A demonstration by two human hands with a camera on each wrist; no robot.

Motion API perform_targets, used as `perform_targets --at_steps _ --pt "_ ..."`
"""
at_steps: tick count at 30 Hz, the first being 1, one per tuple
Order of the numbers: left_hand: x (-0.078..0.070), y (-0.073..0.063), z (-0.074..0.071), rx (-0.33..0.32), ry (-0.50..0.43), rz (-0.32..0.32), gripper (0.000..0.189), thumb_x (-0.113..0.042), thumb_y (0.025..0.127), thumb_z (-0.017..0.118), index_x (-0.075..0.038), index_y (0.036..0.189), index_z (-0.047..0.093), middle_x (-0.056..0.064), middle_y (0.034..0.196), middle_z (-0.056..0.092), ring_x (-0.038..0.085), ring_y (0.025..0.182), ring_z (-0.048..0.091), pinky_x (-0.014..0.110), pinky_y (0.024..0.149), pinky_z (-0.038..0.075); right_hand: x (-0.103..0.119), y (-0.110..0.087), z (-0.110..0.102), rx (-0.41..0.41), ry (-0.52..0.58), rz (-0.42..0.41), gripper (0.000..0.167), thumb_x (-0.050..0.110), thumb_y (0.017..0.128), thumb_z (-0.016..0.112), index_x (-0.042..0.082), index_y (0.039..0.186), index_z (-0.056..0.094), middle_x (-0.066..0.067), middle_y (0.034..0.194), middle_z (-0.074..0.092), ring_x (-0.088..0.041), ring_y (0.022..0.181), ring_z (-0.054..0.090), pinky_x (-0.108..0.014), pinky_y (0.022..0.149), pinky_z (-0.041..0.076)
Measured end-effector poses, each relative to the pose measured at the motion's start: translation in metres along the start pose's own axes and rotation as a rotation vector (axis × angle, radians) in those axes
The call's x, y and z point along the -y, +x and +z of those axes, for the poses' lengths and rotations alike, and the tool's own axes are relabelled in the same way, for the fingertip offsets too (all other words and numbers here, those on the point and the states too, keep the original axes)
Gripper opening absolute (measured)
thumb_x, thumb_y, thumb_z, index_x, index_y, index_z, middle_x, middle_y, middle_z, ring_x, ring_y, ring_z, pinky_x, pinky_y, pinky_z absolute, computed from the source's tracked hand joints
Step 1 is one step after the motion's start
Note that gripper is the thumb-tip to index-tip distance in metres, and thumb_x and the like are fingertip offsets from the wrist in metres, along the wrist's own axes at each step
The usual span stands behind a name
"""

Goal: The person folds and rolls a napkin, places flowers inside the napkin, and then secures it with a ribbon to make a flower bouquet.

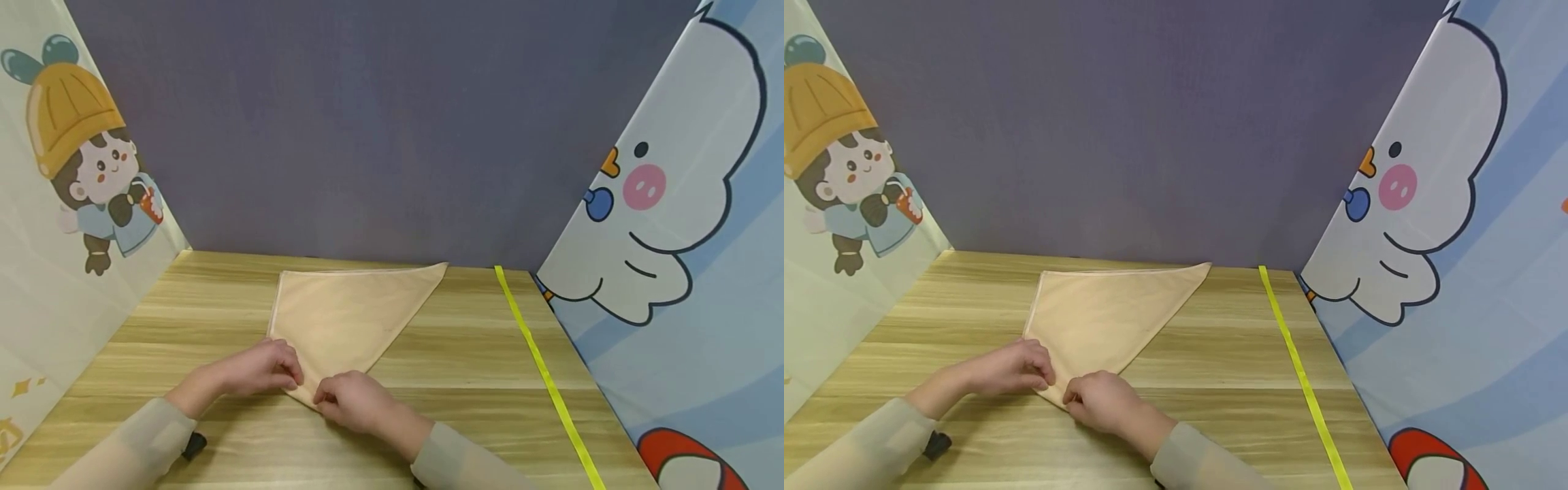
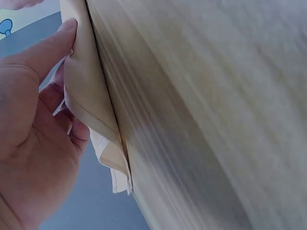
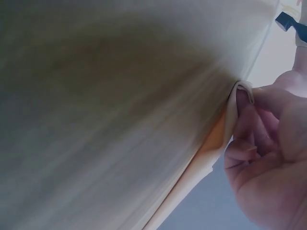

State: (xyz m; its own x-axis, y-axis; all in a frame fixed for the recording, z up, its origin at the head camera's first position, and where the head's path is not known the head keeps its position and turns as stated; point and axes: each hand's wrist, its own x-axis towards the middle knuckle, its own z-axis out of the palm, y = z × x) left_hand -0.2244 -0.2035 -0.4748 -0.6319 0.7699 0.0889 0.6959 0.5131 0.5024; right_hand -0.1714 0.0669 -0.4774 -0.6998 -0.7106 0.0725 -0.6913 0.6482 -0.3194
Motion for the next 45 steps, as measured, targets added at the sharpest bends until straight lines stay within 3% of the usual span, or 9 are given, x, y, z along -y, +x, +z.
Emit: perform_targets --at_steps 6,11,16,20,25,30,37,42,45 --pt "-0.001 -0.001 -0.002 0.000 0.033 0.026 0.011 -0.027 0.089 0.091 -0.033 0.095 0.083 -0.020 0.106 0.064 0.001 0.105 0.050 0.035 0.095 0.041 0.003 0.002 -0.001 -0.013 -0.126 -0.028 0.010 0.036 0.098 0.083 0.028 0.103 0.086 0.016 0.095 0.063 0.005 0.086 0.052 -0.006 0.077 0.041" --pt "-0.001 -0.003 -0.003 0.011 0.049 0.069 0.024 -0.022 0.080 0.095 -0.032 0.098 0.081 -0.020 0.107 0.068 0.001 0.105 0.050 0.036 0.095 0.040 0.005 0.004 0.001 0.001 -0.197 -0.042 0.016 0.043 0.095 0.086 0.029 0.102 0.085 0.017 0.093 0.064 0.003 0.088 0.056 -0.010 0.076 0.045" --pt "-0.001 -0.003 -0.002 -0.001 0.034 0.109 0.018 -0.020 0.087 0.089 -0.030 0.100 0.082 -0.019 0.100 0.075 -0.001 0.099 0.052 0.033 0.090 0.036 0.004 0.004 0.001 0.011 -0.235 -0.070 0.011 0.037 0.096 0.085 0.027 0.102 0.083 0.017 0.094 0.073 0.002 0.086 0.064 -0.013 0.077 0.050" --pt "-0.002 -0.002 -0.004 0.018 -0.022 0.052 0.007 -0.028 0.096 0.084 -0.033 0.101 0.083 -0.022 0.095 0.074 -0.003 0.095 0.051 0.031 0.087 0.034 0.000 0.003 0.000 0.025 -0.177 -0.059 0.007 0.029 0.098 0.082 0.025 0.104 0.082 0.017 0.093 0.076 0.005 0.081 0.062 -0.011 0.074 0.048" --pt "-0.004 -0.001 -0.004 0.061 -0.074 -0.020 0.003 -0.034 0.097 0.082 -0.034 0.101 0.082 -0.025 0.089 0.068 -0.004 0.088 0.051 0.030 0.084 0.035 -0.004 -0.001 -0.001 0.030 -0.112 -0.034 0.007 0.030 0.100 0.080 0.025 0.103 0.084 0.017 0.087 0.070 0.007 0.073 0.050 -0.008 0.068 0.039" --pt "-0.003 0.001 -0.003 0.079 -0.106 -0.061 0.003 -0.032 0.100 0.080 -0.033 0.098 0.078 -0.024 0.089 0.066 -0.003 0.088 0.050 0.029 0.084 0.036 -0.005 -0.003 -0.002 0.020 -0.102 -0.048 0.010 0.031 0.102 0.078 0.024 0.102 0.085 0.015 0.088 0.069 0.007 0.074 0.050 -0.006 0.067 0.038" --pt "0.001 0.005 0.001 0.021 -0.054 0.067 0.010 -0.019 0.100 0.080 -0.029 0.099 0.082 -0.017 0.097 0.068 -0.002 0.094 0.054 0.029 0.087 0.046 -0.008 -0.005 -0.002 0.049 0.033 -0.018 0.012 0.021 0.103 0.075 0.023 0.115 0.076 0.013 0.095 0.079 0.008 0.075 0.057 -0.007 0.069 0.043" --pt "0.003 0.006 0.003 0.008 -0.072 0.093 0.010 -0.018 0.098 0.082 -0.028 0.099 0.082 -0.016 0.096 0.071 -0.002 0.094 0.055 0.029 0.087 0.046 -0.009 -0.004 -0.002 0.068 0.081 -0.001 0.016 0.021 0.103 0.075 0.027 0.117 0.079 0.017 0.104 0.081 0.010 0.087 0.063 -0.007 0.079 0.047" --pt "0.003 0.005 0.004 0.006 -0.062 0.110 0.010 -0.017 0.097 0.082 -0.027 0.099 0.084 -0.016 0.096 0.072 -0.003 0.095 0.056 0.030 0.087 0.046 -0.009 -0.003 -0.002 0.087 0.077 0.016 0.015 0.023 0.103 0.077 0.026 0.115 0.085 0.018 0.100 0.076 0.011 0.086 0.057 -0.007 0.078 0.045"
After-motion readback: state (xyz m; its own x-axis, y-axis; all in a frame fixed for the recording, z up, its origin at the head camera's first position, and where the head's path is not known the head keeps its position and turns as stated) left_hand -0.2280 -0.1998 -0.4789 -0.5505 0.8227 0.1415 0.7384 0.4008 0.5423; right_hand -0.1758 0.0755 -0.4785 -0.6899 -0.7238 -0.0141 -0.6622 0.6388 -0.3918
